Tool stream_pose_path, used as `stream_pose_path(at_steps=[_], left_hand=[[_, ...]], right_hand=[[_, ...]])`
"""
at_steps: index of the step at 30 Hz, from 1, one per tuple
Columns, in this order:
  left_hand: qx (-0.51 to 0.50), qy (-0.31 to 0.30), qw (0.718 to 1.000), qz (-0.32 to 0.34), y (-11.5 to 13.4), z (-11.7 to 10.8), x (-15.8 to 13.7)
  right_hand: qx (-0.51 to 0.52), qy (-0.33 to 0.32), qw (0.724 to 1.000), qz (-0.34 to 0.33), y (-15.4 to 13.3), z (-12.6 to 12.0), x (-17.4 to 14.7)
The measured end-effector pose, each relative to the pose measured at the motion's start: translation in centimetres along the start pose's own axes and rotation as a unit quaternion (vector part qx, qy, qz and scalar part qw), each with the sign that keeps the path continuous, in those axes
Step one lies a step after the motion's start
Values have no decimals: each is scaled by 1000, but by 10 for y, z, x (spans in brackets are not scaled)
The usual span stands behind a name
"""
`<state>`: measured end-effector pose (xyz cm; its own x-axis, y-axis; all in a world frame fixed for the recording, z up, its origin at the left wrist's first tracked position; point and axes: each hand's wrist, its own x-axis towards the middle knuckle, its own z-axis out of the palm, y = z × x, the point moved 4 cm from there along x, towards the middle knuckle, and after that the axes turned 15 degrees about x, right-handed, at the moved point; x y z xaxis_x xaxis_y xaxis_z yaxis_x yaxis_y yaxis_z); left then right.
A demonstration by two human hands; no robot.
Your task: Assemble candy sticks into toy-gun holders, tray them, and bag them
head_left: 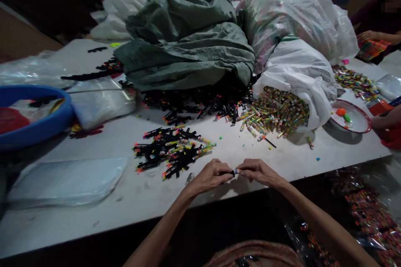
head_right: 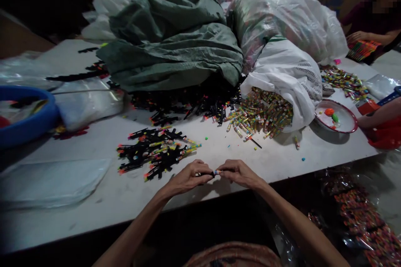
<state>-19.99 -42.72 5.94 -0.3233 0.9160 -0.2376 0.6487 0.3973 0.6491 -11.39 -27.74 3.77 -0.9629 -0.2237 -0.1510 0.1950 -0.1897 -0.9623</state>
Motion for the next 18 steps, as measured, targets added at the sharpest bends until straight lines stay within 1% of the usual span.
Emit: stream_pose_path(at_steps=[2, 5, 7, 9, 12, 15, 16, 18], left_hand=[[13, 15, 1000, 1, 0, 1, -1], [42, 26, 999, 2, 1, 5, -2], [71, 37, 997, 2, 2, 6, -3], [104, 60, 993, 2, 5, 7, -5], [158, 97, 983, 13, 10, 7, -7], [208, 123, 969, 42, 15, 5, -11], [219, 133, 965, 51, 16, 3, -13], [239, 152, 957, 65, 20, -2, -17]], right_hand=[[18, 15, 1000, 1, -1, 0, -1], [-8, 38, 999, -24, -9, 1, -2], [-28, 35, 998, -34, -14, 3, -3], [-50, 21, 998, -41, -18, 5, -4], [-123, 5, 990, -69, -25, 7, -7], [-231, -7, 968, -102, -30, 10, -9], [-250, -6, 962, -111, -32, 11, -10], [-257, 3, 957, -131, -34, 13, -12]])
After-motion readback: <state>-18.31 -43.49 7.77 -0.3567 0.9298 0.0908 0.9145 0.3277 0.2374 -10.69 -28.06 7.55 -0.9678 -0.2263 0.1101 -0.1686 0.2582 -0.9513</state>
